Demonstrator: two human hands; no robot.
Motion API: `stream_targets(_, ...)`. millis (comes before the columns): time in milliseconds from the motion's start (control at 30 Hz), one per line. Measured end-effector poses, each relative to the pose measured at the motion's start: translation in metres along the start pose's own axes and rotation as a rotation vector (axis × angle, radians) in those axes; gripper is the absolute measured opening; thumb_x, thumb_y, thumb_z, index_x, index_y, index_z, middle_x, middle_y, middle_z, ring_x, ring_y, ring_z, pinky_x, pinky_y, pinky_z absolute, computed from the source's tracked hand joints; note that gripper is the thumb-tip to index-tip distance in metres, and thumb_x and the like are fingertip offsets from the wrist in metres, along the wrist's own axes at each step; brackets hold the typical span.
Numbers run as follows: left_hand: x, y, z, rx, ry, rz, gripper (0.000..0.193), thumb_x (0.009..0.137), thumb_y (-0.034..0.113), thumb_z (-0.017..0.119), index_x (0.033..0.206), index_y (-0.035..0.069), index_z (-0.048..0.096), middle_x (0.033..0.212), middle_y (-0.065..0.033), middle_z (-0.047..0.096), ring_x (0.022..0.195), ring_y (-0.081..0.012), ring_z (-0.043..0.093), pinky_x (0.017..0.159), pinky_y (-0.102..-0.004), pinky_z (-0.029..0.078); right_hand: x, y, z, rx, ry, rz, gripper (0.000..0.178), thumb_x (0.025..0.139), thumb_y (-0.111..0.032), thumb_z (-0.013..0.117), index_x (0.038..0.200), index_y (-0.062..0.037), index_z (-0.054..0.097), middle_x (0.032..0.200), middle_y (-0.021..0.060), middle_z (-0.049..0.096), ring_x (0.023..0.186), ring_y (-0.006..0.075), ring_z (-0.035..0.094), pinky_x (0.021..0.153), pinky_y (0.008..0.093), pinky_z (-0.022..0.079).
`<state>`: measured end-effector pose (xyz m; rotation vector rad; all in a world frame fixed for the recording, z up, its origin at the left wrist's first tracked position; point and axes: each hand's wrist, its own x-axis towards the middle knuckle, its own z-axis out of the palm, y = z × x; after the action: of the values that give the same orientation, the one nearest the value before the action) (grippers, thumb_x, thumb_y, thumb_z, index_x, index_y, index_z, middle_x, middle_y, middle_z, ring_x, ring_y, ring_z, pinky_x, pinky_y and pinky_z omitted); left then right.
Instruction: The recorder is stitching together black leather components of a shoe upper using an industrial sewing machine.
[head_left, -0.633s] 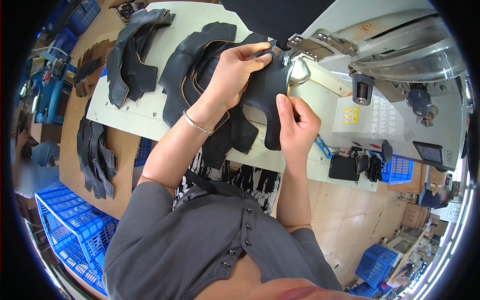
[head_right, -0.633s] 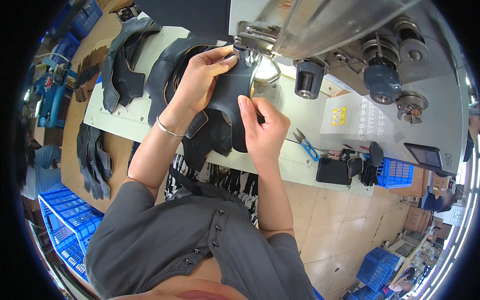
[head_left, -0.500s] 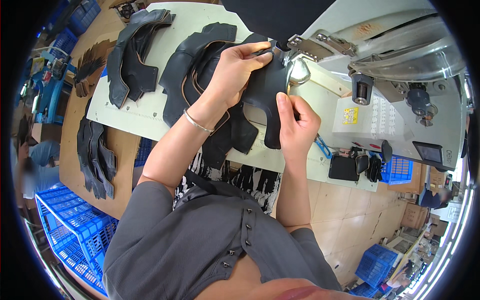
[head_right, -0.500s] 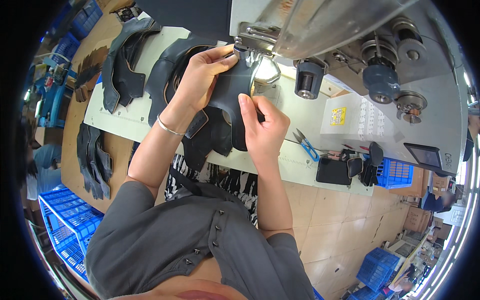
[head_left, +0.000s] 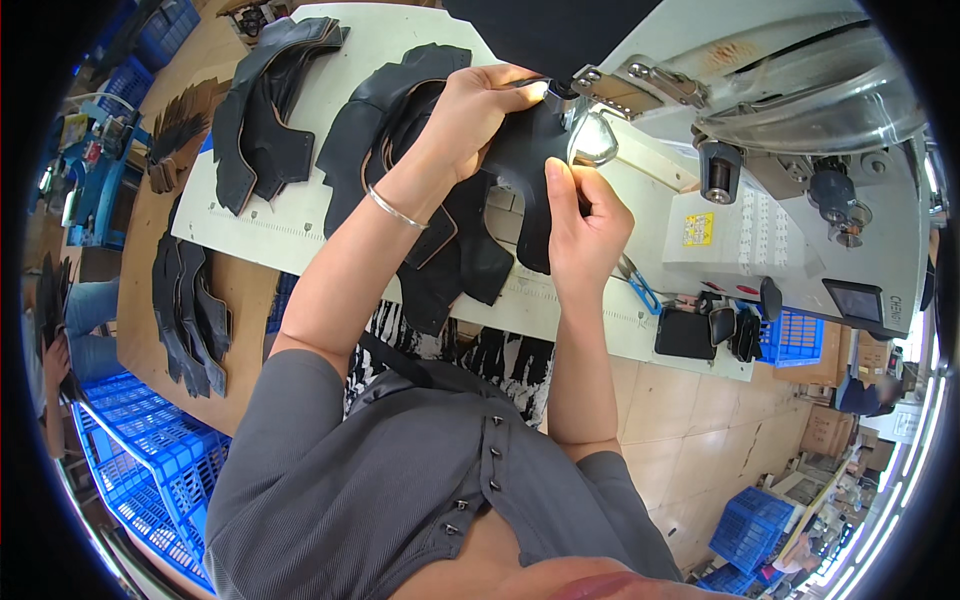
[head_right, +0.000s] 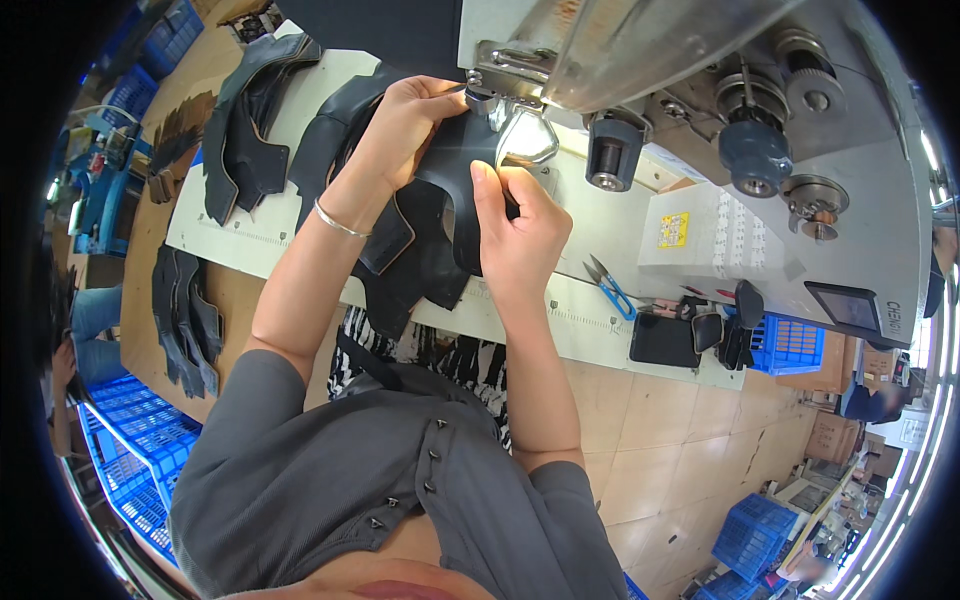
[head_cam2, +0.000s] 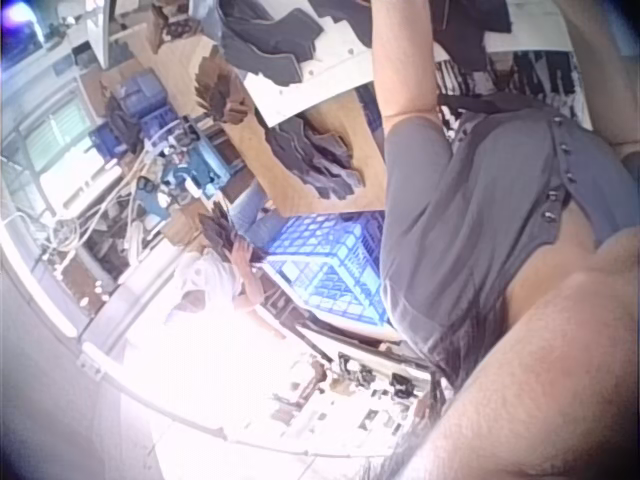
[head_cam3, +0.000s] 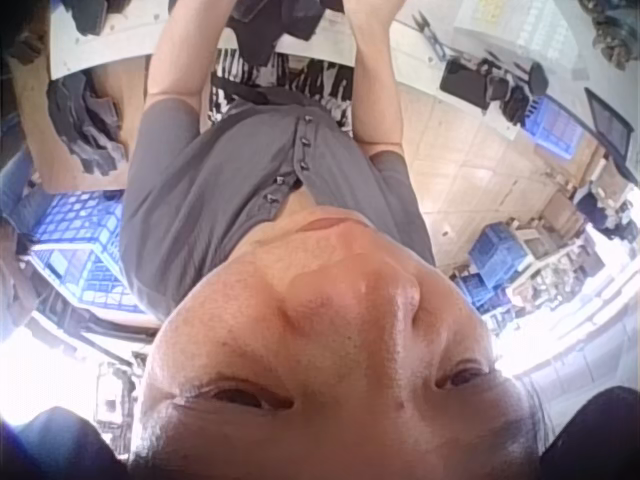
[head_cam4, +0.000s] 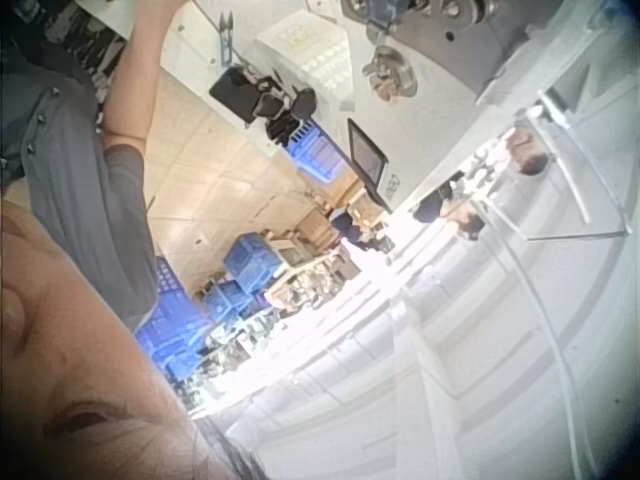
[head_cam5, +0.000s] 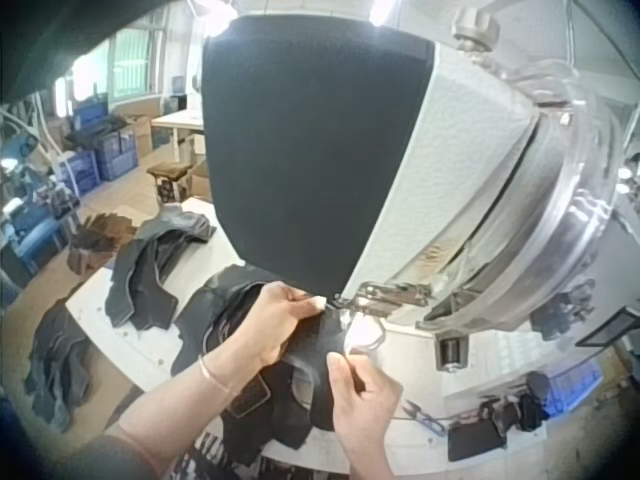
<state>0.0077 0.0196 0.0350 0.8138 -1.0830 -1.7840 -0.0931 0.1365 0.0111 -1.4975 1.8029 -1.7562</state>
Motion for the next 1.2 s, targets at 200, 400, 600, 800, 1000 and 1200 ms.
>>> stream_targets(200, 0.014, -0.002, -0.006, 0.025, -0.045, -0.025, 0.020, 0.088, 0.002, 0.062, 0.104, -0.008, 0.065, 0.090, -0.0130, 0.068, 0.071, -0.0159, 0.066, 0.061, -0.0246, 0.056, 0.003, -0.003, 0.006, -0.050, 0.036, -0.032, 0.022, 0.084, -0.011, 0.072, 0.075, 0.0026, 0.057, 0.060, 0.0053, 0.051, 0.055, 0.0075, 0.039, 0.051, 0.0243, 0.037)
stream_targets(400, 0.024, 0.000, 0.000, 0.070, -0.046, 0.044, 0.016, 0.087, 0.003, 0.063, 0.100, -0.007, 0.067, 0.087, -0.0124, 0.068, 0.070, -0.0170, 0.067, 0.061, -0.0268, 0.057, 0.003, -0.002, 0.003, -0.103, 0.029, -0.039, 0.019, 0.083, -0.012, 0.072, 0.077, 0.0021, 0.060, 0.063, 0.0071, 0.056, 0.054, 0.0100, 0.044, 0.053, 0.0253, 0.040)
stream_targets(600, 0.036, -0.002, -0.002, 0.058, -0.026, -0.104, 0.017, 0.086, 0.007, 0.064, 0.098, -0.004, 0.068, 0.090, -0.0111, 0.069, 0.071, -0.0173, 0.067, 0.060, -0.0278, 0.057, 0.007, 0.003, 0.006, -0.097, 0.082, -0.113, 0.017, 0.083, -0.013, 0.073, 0.082, 0.0019, 0.064, 0.064, 0.0110, 0.060, 0.052, 0.0138, 0.049, 0.053, 0.0266, 0.042)
stream_targets(800, 0.029, 0.007, -0.003, 0.151, -0.070, -0.181, 0.026, 0.089, 0.015, 0.061, 0.108, -0.003, 0.063, 0.087, -0.0085, 0.068, 0.063, -0.0164, 0.065, 0.054, -0.0268, 0.054, 0.008, 0.005, 0.003, -0.168, 0.061, -0.103, 0.018, 0.081, -0.015, 0.074, 0.083, 0.0011, 0.066, 0.063, 0.0135, 0.060, 0.049, 0.0181, 0.048, 0.052, 0.0280, 0.042)
stream_targets(1000, -0.036, -0.029, -0.029, -0.004, -0.043, -0.126, 0.067, 0.092, 0.064, 0.043, 0.093, -0.002, 0.057, 0.064, -0.0033, 0.053, 0.053, -0.0156, 0.057, 0.048, -0.0266, 0.048, -0.008, 0.011, -0.023, -0.010, 0.003, -0.015, 0.015, 0.087, -0.010, 0.068, 0.094, 0.0018, 0.063, 0.073, 0.0049, 0.060, 0.067, 0.0106, 0.059, 0.060, 0.0238, 0.045)
stream_targets(1200, -0.086, -0.030, 0.013, -0.066, -0.187, -0.102, 0.038, 0.097, 0.034, 0.054, 0.096, -0.003, 0.061, 0.084, -0.0069, 0.066, 0.070, -0.0132, 0.065, 0.048, -0.0249, 0.053, 0.013, -0.004, -0.028, 0.297, 0.311, -0.262, 0.033, 0.092, -0.003, 0.059, 0.121, 0.0052, 0.046, 0.105, 0.0136, 0.060, 0.087, 0.0139, 0.060, 0.077, 0.0271, 0.049)
